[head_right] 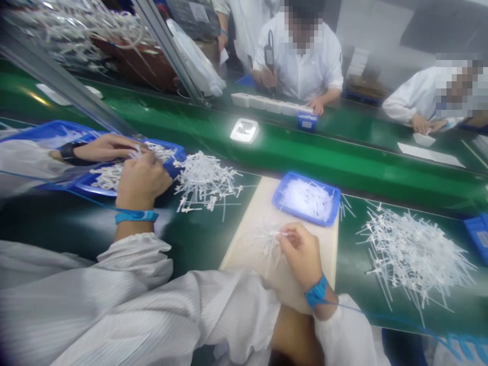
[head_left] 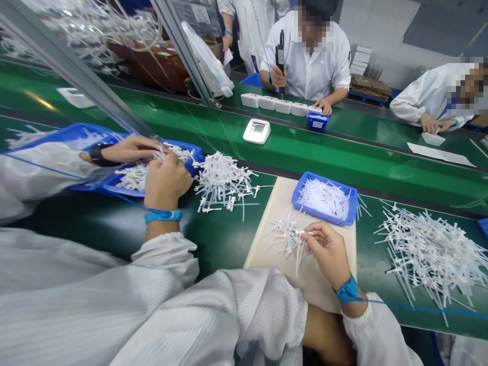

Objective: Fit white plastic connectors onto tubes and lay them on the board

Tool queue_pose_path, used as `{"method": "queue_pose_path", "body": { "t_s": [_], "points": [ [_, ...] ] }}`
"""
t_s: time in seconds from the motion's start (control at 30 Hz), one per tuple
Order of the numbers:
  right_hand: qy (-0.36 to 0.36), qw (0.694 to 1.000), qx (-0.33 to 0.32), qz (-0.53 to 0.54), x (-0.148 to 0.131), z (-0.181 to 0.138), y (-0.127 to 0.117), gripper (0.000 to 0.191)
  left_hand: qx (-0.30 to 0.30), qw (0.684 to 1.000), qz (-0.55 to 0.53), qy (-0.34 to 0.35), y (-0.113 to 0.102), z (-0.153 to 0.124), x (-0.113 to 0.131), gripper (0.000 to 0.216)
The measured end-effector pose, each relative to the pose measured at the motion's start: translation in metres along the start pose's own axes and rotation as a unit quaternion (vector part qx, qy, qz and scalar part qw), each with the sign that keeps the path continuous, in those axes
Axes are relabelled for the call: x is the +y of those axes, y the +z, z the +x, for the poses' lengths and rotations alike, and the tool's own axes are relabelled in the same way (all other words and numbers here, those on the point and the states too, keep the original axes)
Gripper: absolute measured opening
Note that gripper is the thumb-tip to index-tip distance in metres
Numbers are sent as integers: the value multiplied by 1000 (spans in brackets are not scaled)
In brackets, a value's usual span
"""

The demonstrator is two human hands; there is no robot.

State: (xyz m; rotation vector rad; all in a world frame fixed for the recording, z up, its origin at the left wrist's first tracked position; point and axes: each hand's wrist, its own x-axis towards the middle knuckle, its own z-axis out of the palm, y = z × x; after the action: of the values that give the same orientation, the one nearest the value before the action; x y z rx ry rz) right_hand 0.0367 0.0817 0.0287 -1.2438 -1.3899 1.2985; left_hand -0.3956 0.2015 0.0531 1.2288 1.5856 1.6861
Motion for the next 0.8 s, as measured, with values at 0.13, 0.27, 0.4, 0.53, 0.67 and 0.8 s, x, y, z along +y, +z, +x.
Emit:
{"method": "queue_pose_path", "body": {
  "t_s": [0.13, 0.27, 0.4, 0.53, 0.67, 0.8],
  "points": [
    [-34, 996, -20, -81, 0, 3, -7, 22, 27, 987, -99, -127, -8, 8, -10, 49],
    [-60, 989, -4, -137, 0, -7, -30, 24, 47, 968, -164, -184, -9, 9, -12, 52],
    [-108, 980, -32, -167, 5, -17, -46, 17, 52, 957, -199, -205, -6, 7, -9, 52],
    [-170, 949, -141, -227, 17, -24, -42, 25, 38, 953, -217, -206, -2, 1, -3, 51],
    [-148, 925, -144, -320, 28, -25, -33, 32, 24, 952, -223, -210, 1, -2, 2, 49],
    [-105, 910, -144, -373, 24, -21, -29, 21, 30, 947, -232, -219, 3, -5, 7, 48]
  ]
}}
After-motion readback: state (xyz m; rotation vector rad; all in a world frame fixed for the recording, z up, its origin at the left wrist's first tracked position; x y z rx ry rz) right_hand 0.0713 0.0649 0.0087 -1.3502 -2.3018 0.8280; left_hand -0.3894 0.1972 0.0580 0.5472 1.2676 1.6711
